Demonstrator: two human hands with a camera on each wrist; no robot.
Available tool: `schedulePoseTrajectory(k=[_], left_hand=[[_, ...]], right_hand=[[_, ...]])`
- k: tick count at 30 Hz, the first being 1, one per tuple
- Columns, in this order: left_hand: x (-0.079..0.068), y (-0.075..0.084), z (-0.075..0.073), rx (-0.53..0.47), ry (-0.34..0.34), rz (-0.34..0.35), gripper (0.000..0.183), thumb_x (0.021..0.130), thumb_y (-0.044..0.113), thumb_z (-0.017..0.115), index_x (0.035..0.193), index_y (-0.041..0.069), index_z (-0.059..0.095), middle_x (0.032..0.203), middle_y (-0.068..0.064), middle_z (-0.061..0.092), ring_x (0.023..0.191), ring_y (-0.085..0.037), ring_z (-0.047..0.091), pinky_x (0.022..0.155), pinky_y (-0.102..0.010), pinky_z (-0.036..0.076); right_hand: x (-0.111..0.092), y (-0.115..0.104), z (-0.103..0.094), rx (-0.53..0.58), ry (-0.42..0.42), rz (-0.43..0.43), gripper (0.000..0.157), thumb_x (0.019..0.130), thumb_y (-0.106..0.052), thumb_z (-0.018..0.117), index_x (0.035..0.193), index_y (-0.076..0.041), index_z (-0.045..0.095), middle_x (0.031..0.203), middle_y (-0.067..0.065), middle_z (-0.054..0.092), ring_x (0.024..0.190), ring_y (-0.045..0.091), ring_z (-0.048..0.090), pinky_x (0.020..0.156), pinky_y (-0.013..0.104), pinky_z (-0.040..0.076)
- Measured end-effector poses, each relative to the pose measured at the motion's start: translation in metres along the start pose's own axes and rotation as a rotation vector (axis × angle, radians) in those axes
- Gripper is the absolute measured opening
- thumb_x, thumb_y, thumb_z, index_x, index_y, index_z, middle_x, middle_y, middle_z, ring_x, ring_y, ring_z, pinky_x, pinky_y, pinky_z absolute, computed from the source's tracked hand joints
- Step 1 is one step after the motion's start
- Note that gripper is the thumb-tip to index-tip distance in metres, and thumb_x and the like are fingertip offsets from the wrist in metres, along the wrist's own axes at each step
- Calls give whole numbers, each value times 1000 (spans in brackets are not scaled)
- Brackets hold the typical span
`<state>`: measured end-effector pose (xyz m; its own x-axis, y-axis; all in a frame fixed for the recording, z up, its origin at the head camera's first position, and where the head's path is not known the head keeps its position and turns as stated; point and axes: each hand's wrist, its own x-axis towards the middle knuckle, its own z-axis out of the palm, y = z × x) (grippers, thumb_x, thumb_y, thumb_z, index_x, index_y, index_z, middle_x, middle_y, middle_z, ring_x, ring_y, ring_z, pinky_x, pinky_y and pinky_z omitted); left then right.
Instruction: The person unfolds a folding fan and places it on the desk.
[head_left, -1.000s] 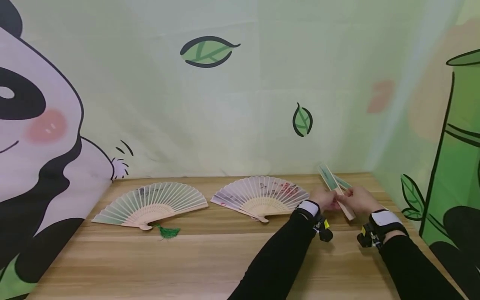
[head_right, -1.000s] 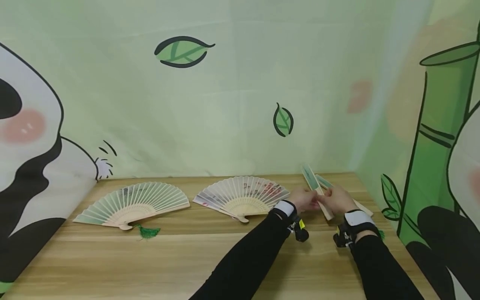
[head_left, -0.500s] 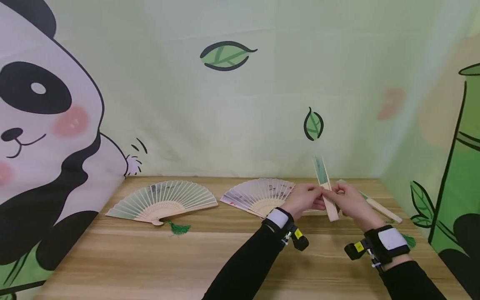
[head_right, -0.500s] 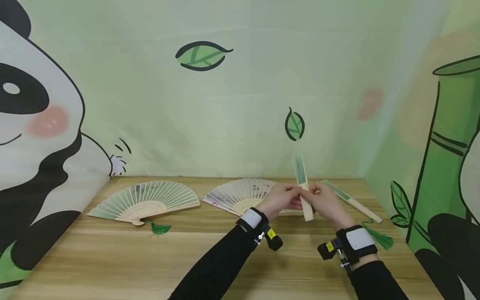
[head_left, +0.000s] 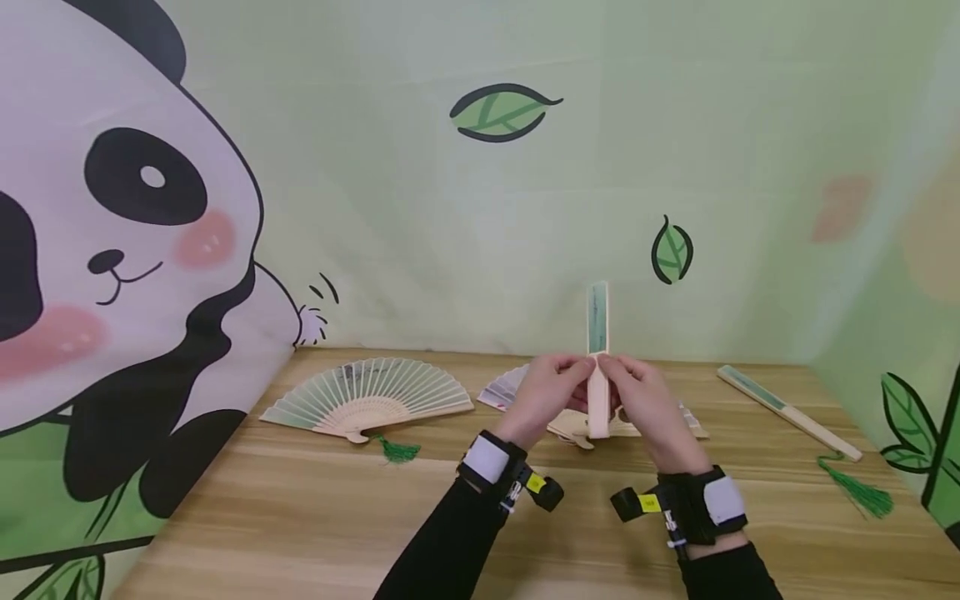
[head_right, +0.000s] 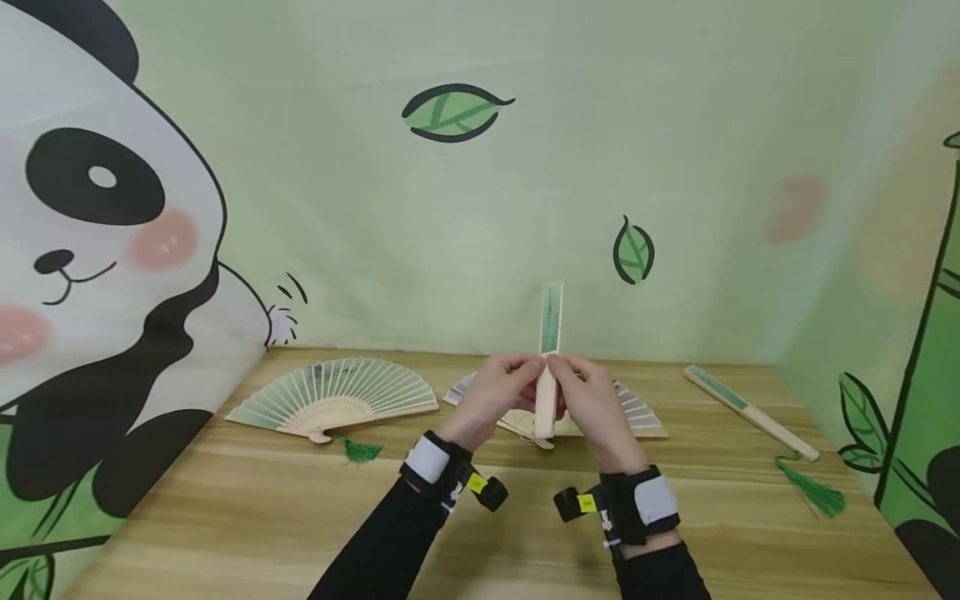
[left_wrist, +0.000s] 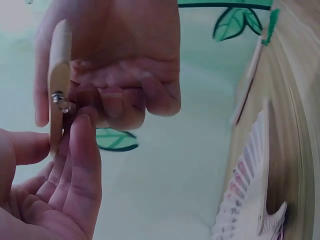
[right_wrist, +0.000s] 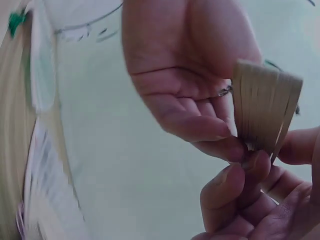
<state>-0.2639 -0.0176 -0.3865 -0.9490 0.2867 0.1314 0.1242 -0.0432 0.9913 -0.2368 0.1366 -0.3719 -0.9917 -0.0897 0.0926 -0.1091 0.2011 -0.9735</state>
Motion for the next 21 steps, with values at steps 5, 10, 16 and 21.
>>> schedulePoseTrajectory(k=[5,10,16,21], left_hand=[[-12,-1,-20,-32,35,13,31,102,29,55,111,3,70,82,-8,67,69,-17,63,62,-28,57],[-6,-4,-34,-37,83,30,33,102,29,53,111,1,69,82,-6,67,71,-16,62,61,-25,54],[10,-6,-46,-56,86,41,34,103,29,53,113,1,67,86,-6,67,73,-15,63,64,-26,55],[15,0,-55,-66,122,34,32,101,28,57,114,0,67,89,-8,67,74,-16,63,66,-27,56]], right_hand=[[1,-6,21,67,-48,-10,41,102,-41,52,98,-2,63,68,2,50,64,17,48,58,27,36],[13,-8,36,72,-71,-46,40,101,-41,53,90,-3,61,65,3,49,59,18,49,56,27,34],[32,-12,37,32,-118,-102,41,101,-38,55,86,0,57,65,4,47,58,17,45,54,24,35],[40,-14,38,47,-136,-112,39,101,-35,55,87,1,57,67,4,45,58,16,45,53,24,40]])
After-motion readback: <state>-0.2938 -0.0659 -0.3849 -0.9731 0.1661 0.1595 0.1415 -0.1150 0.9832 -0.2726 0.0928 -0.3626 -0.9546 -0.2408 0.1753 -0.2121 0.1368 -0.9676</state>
